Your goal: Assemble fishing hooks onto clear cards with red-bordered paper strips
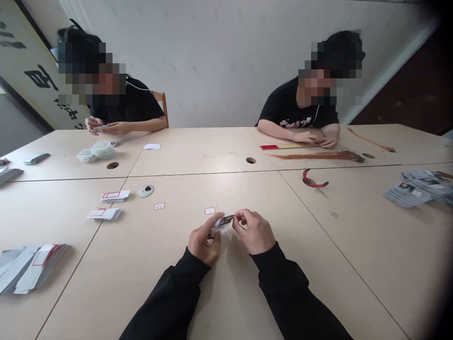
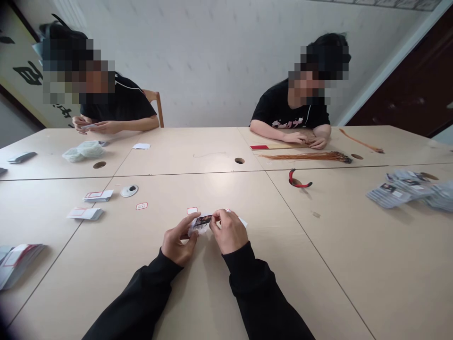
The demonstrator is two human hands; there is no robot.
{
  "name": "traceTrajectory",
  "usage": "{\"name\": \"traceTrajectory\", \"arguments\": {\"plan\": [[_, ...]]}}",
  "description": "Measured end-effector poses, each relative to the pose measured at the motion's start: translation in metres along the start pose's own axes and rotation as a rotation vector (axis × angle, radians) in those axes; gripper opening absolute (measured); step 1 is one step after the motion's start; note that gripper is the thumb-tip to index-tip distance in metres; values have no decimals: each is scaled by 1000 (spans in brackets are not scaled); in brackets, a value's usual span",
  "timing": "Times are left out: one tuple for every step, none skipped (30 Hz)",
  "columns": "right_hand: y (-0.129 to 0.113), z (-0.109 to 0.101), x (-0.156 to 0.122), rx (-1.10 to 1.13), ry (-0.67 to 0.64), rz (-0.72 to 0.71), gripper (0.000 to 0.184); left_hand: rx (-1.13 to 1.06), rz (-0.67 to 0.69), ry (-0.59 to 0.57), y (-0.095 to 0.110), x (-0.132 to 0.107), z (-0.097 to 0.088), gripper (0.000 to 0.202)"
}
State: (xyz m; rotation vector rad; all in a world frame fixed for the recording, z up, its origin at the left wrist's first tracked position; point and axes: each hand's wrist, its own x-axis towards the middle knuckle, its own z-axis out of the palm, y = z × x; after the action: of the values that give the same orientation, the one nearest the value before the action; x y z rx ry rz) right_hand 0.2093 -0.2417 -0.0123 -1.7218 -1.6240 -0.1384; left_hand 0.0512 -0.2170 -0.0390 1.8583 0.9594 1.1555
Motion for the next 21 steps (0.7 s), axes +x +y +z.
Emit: {"name": "traceTrajectory", "arguments": {"plan": [[0, -1, 1, -17, -16, 2, 6, 8, 13, -6, 1, 0, 0, 51], [0, -2, 2, -36, -35, 0, 7, 15, 28, -13, 1, 0, -1, 51], [0, -3, 3, -55, -55, -6, 8, 25, 40, -20, 2, 0, -1, 52], [0, -3, 4, -72, -73, -19, 10, 34, 51, -25, 2, 0, -2, 52], [1, -4, 5, -87, -87, -37, 12, 41, 59, -29, 2, 0, -2, 52], [1, -5, 6, -100, -97, -59, 13, 45, 62, -32, 2, 0, -2, 52], [2, -5, 7, -109, -99, -84, 14, 46, 58, -32, 1, 0, -2, 52], [2, -5, 7, -114, -96, -109, 15, 41, 51, -32, 1, 0, -2, 53], [2, -4, 8, -116, -90, -133, 16, 34, 39, -30, 0, 0, -1, 54], [2, -4, 8, -116, -82, -152, 16, 25, 24, -28, -1, 0, -1, 54], [2, -3, 9, -114, -74, -169, 17, 14, 5, -24, -2, 0, 0, 55], [2, -3, 8, -113, -66, -181, 17, 0, -14, -16, -2, 0, 0, 55], [1, -2, 8, -113, -58, -191, 17, -15, -32, -7, -2, 0, 1, 54], [1, -2, 8, -115, -51, -199, 17, -31, -50, 5, -2, 0, 1, 54], [0, -1, 7, -120, -46, -206, 17, -46, -69, 18, -2, 0, 2, 53], [-1, -1, 7, -125, -43, -212, 17, -61, -87, 32, -1, 1, 2, 52], [-1, -2, 6, -127, -42, -216, 16, -77, -106, 45, -1, 1, 2, 52], [-2, -2, 5, -125, -41, -216, 16, -92, -124, 53, 0, 1, 2, 52], [-2, -2, 4, -118, -34, -208, 15, -107, -142, 58, 1, 2, 2, 52], [-2, -1, 3, -107, -19, -194, 13, -127, -161, 60, 1, 2, 2, 53], [-3, -1, 2, -92, 0, -180, 11, -151, -181, 61, 2, 3, 1, 53]]}}
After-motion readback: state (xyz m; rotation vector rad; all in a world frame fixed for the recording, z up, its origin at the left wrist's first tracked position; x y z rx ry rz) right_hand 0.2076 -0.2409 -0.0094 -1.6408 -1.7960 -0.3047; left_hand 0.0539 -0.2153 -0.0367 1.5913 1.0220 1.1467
